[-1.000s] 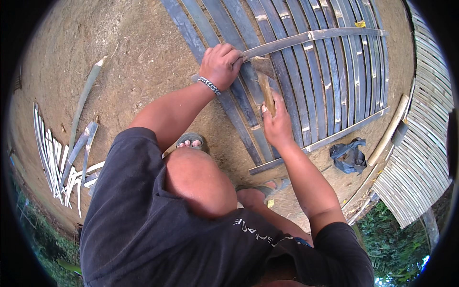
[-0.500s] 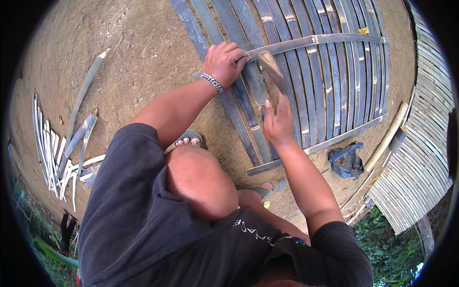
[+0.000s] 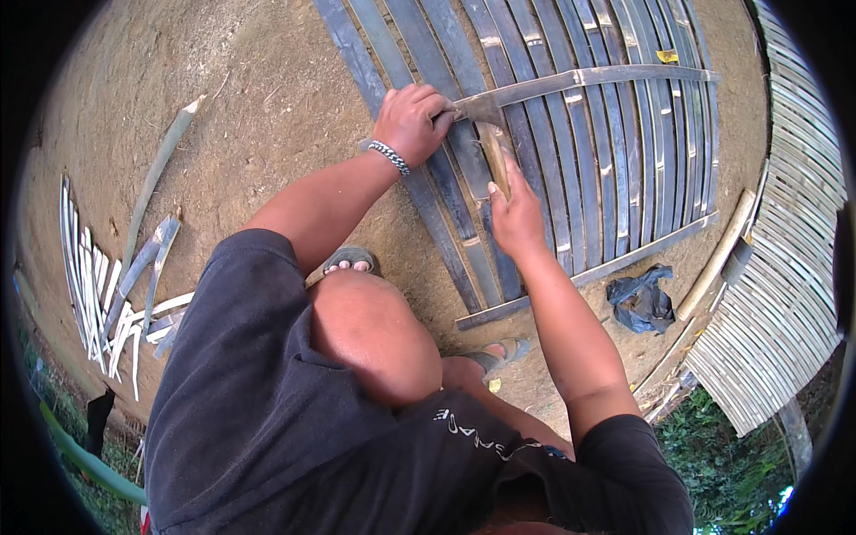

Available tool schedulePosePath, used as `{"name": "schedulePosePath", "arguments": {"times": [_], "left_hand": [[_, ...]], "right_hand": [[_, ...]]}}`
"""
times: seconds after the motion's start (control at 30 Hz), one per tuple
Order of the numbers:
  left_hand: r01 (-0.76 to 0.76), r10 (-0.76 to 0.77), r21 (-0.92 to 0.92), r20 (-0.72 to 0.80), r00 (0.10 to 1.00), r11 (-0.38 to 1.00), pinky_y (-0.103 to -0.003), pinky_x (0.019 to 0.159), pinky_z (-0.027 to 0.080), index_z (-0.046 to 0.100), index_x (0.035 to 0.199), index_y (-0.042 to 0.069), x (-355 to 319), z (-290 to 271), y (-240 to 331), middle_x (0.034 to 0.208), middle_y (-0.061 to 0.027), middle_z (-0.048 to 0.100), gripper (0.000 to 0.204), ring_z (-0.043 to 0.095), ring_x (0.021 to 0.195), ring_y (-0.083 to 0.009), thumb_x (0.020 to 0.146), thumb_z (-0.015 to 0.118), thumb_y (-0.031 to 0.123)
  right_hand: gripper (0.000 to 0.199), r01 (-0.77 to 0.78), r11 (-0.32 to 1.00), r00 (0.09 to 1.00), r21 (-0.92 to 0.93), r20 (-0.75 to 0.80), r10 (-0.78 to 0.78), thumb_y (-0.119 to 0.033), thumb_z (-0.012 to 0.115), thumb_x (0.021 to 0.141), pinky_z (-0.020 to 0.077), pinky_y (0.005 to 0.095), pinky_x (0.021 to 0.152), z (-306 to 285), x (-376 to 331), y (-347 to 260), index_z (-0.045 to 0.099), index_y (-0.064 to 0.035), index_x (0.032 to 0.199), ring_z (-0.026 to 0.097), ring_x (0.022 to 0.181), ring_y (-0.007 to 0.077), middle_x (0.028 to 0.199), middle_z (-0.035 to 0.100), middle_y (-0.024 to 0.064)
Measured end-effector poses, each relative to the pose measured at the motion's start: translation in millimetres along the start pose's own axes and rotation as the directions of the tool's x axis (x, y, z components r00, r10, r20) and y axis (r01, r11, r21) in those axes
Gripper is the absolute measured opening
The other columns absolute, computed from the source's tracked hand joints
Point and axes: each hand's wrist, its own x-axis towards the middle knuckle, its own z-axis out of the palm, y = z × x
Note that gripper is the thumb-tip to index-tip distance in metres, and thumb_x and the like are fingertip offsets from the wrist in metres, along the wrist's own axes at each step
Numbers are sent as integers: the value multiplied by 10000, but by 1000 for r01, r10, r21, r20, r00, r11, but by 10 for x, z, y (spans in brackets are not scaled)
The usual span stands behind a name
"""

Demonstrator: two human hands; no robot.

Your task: The person constructs a flat bamboo lattice by hammering small nails into thin bamboo strips laid across larger horizontal supports and tying them together.

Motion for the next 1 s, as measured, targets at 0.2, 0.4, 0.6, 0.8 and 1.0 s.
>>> {"name": "schedulePosePath", "arguments": {"times": [0.2, 0.4, 0.6, 0.8, 1.0], "left_hand": [[76, -82, -238, -15, 997, 968, -400, 975, 442, 684, 1109, 97, -13, -54, -107, 1045, -96, 646, 275, 623, 1024, -273, 844, 625, 56], [-170, 142, 366, 100, 985, 915, -566, 1229, 205, 501, 1470, 155, -22, -141, -67, 1559, -57, 440, 542, 350, 1475, -275, 934, 582, 125], [-157, 52, 425, 248, 967, 891, -588, 1267, 106, 355, 1578, 181, -14, -142, -190, 1674, 4, 289, 589, 197, 1564, -262, 1005, 494, 199], [-145, 40, 421, 248, 968, 895, -590, 1266, 112, 320, 1592, 166, -13, -124, -203, 1684, 4, 261, 597, 192, 1566, -250, 1014, 467, 196], [-132, 15, 430, 265, 964, 893, -584, 1269, 116, 318, 1593, 161, -17, -152, -166, 1684, 5, 263, 596, 193, 1566, -246, 1015, 463, 193]], "right_hand": [[551, -14, 999, 990, 50, -136, 21, -134, 547, 1005, 478, 556, 964, 22, 126, 127, 360, -109, 1522, 584, 1175, 502, 1303, 603, 302], [542, -227, 974, 974, -21, -23, 226, -146, 545, 1002, 462, 623, 884, 35, 145, 157, 328, -106, 1497, 616, 1020, 548, 1124, 654, 347], [543, -116, 990, 993, 84, 32, 113, -150, 543, 1008, 483, 587, 919, -127, 4, -10, 332, -52, 1499, 613, 1079, 529, 1219, 631, 329], [511, 142, 986, 990, 88, -17, -141, -164, 533, 1027, 479, 491, 1035, -181, -217, -21, 399, -30, 1502, 562, 1261, 479, 1404, 548, 294], [477, 173, 981, 982, 89, -90, -165, -175, 513, 1049, 501, 483, 996, -239, -120, -244, 414, -30, 1493, 604, 1209, 478, 1372, 586, 273]]}}
